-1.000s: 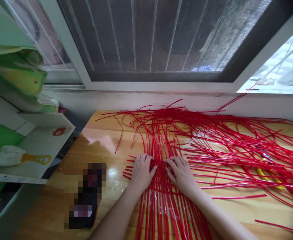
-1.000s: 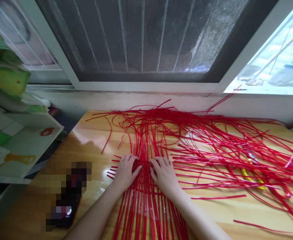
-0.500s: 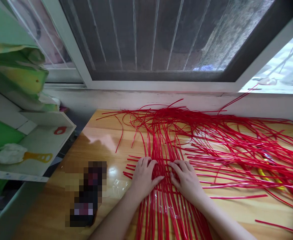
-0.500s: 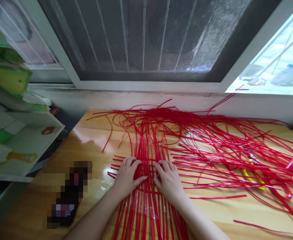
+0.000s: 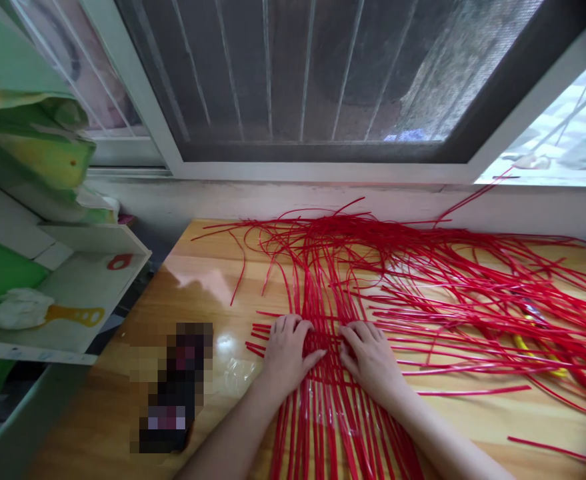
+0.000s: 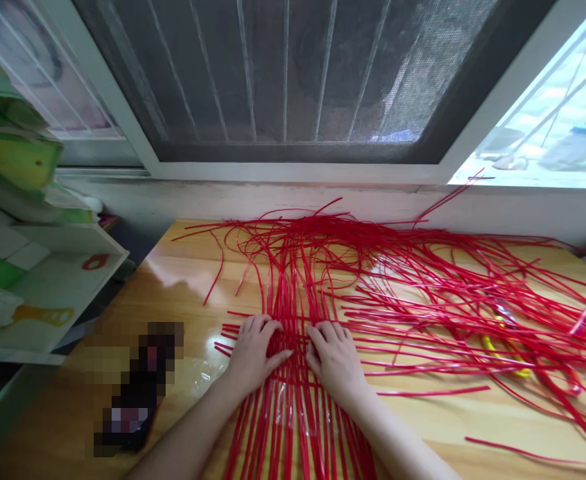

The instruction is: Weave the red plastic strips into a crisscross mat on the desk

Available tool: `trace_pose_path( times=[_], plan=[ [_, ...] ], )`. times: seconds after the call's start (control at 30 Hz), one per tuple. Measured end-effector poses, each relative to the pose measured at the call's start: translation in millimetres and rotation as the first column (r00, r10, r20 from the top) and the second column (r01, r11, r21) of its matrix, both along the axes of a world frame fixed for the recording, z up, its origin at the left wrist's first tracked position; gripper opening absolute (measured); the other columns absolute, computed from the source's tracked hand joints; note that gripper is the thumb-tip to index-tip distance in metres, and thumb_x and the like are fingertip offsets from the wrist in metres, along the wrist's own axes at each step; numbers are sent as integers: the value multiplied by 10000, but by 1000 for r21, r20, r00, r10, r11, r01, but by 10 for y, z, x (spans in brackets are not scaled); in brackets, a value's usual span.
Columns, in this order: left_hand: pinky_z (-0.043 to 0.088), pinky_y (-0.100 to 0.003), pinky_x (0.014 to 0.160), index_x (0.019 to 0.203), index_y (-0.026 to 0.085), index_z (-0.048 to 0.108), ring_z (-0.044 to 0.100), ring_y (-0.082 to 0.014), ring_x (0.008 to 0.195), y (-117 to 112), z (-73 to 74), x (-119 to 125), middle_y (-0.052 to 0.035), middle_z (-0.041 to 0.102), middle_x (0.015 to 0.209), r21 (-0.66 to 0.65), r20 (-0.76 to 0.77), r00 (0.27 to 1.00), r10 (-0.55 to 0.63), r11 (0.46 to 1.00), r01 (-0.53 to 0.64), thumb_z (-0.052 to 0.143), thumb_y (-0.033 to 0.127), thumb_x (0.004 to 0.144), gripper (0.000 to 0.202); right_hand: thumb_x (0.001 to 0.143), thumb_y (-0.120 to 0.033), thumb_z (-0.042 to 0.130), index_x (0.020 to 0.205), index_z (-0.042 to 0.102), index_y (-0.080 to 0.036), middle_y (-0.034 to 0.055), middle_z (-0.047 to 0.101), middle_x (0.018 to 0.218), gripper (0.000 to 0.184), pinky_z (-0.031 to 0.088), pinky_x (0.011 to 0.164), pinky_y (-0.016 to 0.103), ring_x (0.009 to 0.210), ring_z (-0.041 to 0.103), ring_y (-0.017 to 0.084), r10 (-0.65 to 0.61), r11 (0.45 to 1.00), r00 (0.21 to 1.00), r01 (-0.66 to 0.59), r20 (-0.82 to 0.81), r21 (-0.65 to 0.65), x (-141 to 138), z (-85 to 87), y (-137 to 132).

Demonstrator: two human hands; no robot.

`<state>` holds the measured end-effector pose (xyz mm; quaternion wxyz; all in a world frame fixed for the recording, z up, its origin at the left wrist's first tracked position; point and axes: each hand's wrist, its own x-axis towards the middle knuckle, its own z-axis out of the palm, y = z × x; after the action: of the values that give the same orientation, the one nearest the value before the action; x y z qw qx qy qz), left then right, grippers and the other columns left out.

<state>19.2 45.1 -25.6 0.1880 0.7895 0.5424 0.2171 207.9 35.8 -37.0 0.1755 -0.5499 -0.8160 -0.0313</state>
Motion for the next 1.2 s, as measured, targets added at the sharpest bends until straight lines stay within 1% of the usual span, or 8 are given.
trace_pose_path(
  times=[0.1,0.2,0.3,0.43,0.6,0.73,0.93,1.2],
  plan=[
    [366,-427,880,1023,214,507,421,-231,991,-3,-33,-6,-60,475,1037,48,27,999,33,998,-34,540,465,740,380,759,-208,477,976,578,-185,87,559,936,241,398,776,374,901,478,233,-28,999,999,30,-34,40,3,35,24],
    [338,-448,919,1126,214,466,392,-245,1055,35,-53,-13,-79,444,1117,107,43,997,63,992,-67,503,476,763,449,757,-258,498,1063,560,-196,95,545,1014,318,385,834,411,991,446,255,-49,995,997,53,-56,84,-4,78,83],
    [339,-457,918,1194,232,429,381,-257,1077,93,-49,-7,-86,429,1149,115,6,998,66,991,-67,498,491,761,509,766,-290,499,1094,559,-214,96,535,1018,342,389,834,412,990,441,256,-33,997,998,37,-48,75,-16,80,140],
    [356,-447,894,1127,243,486,402,-256,1042,123,-29,19,-79,445,1117,98,-40,997,68,993,-64,521,472,752,441,761,-288,503,1047,581,-204,98,525,970,308,396,814,395,941,453,248,-48,997,998,51,-45,58,-19,17,163],
    [357,-428,901,1093,225,481,403,-243,1039,106,-14,42,-72,456,1102,67,-38,997,63,996,-60,530,436,756,401,754,-254,500,996,569,-197,93,523,973,259,386,799,392,938,450,252,-61,996,997,64,-45,61,-13,-45,159],
    [362,-406,899,1055,222,488,411,-232,1025,104,-8,42,-61,457,1077,54,-21,998,59,997,-58,538,419,756,361,761,-243,488,949,569,-188,88,528,945,212,377,793,378,915,451,243,-67,996,997,69,-25,48,-18,-41,155],
    [386,-406,849,991,220,519,428,-231,977,116,-3,35,-62,461,1010,26,-42,997,64,998,-63,531,446,757,325,775,-245,475,878,569,-185,75,529,868,152,372,777,364,866,460,230,-73,997,997,73,-8,40,-27,-27,145],
    [396,-397,834,999,227,521,430,-228,967,106,-24,39,-58,466,996,60,-85,993,80,995,-75,502,467,770,331,793,-255,473,897,576,-172,76,525,853,168,378,785,371,861,452,230,-72,994,997,72,-1,76,-21,-53,128]
  ],
)
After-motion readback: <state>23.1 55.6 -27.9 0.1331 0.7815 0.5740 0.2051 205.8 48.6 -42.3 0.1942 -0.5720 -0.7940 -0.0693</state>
